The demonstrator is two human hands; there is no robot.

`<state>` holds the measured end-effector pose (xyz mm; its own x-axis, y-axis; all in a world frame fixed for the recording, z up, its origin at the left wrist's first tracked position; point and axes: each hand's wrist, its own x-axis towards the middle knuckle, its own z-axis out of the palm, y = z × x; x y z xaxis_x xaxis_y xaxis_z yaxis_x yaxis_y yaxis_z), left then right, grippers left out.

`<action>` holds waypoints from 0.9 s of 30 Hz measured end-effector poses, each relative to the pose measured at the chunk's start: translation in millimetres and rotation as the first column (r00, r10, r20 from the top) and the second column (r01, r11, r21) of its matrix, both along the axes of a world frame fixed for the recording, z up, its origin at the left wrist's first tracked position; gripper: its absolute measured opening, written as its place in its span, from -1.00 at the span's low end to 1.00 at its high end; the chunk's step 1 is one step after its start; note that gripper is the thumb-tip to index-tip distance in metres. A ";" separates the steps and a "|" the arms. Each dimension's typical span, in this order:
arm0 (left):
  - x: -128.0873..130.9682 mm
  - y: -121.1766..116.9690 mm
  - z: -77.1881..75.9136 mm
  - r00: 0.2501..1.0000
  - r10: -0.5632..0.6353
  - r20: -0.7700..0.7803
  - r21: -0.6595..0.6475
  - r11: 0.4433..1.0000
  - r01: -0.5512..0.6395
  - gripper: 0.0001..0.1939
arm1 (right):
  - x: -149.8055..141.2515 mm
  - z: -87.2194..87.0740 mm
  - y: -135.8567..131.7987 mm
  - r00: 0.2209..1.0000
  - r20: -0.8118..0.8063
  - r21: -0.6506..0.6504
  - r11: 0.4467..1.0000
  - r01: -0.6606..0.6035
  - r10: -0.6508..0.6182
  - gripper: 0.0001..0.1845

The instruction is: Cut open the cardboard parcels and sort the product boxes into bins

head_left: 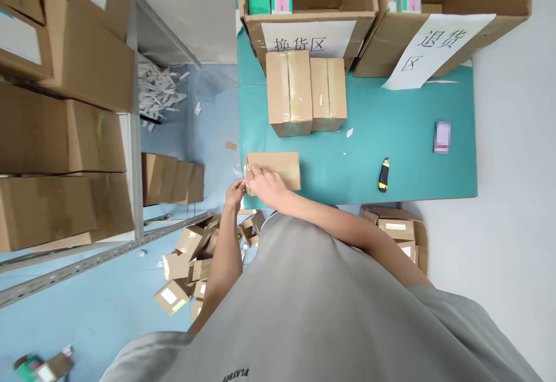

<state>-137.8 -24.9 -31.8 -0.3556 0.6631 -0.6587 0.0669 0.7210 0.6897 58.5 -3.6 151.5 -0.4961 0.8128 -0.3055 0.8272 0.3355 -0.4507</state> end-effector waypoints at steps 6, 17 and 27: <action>-12.8 1.9 -1.2 0.993 -0.060 0.098 0.044 0.997 0.056 -0.40 | 47.4 3.7 -9.7 0.980 0.015 -0.062 0.978 0.199 -0.199 -0.57; 36.0 22.8 19.0 0.874 -0.395 0.281 0.094 0.918 0.385 -0.03 | 210.4 -78.0 -45.8 0.716 0.014 -0.166 0.704 0.690 -0.698 -0.81; 57.9 37.9 37.7 0.841 -0.534 0.080 0.145 0.841 0.521 -0.27 | 256.6 -119.2 -44.4 0.582 -0.285 -0.310 0.647 0.696 -0.762 -0.82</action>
<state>-79.9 13.0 5.9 0.1415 0.8006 -0.5822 0.3318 0.5158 0.7899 315.1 -48.0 32.3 0.1491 0.9097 -0.3877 0.5254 -0.4050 -0.7483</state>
